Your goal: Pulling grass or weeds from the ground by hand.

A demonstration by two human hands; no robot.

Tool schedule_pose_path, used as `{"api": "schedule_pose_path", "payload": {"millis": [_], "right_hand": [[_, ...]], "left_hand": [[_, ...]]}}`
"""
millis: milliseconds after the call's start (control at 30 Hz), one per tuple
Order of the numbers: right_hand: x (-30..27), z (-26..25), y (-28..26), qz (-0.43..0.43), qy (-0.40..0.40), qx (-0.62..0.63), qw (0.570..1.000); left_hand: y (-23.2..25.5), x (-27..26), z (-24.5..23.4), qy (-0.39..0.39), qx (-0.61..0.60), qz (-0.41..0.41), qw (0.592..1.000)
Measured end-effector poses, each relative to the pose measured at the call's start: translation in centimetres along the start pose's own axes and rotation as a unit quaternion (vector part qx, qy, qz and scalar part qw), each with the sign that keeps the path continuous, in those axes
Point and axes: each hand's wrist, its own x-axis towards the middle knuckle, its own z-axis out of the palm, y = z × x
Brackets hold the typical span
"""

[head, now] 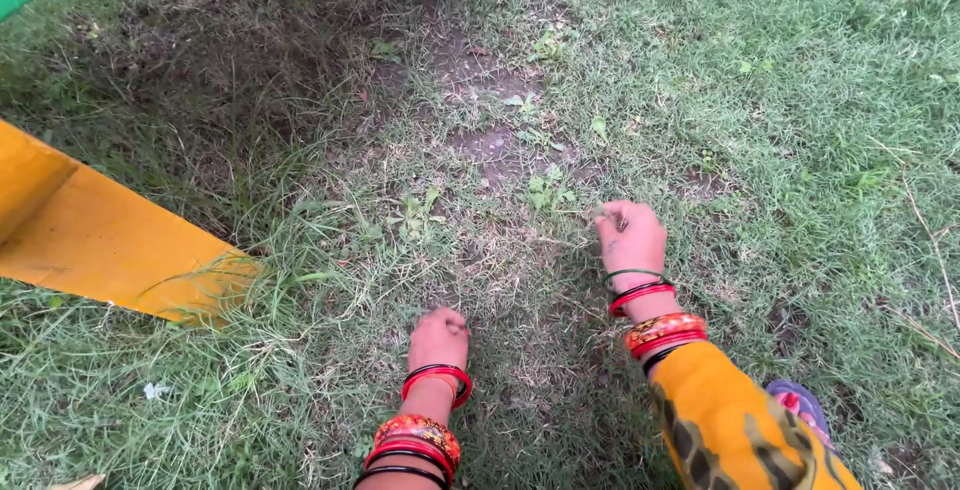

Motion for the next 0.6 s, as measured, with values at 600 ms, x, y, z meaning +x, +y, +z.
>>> {"api": "schedule_pose_path", "payload": {"millis": [600], "right_hand": [[-7.7,6.0,-2.9,-0.037,-0.354,-0.024,0.934]], "left_hand": [[-0.2,0.5,2.9,0.010,-0.068,0.135,0.988]]}}
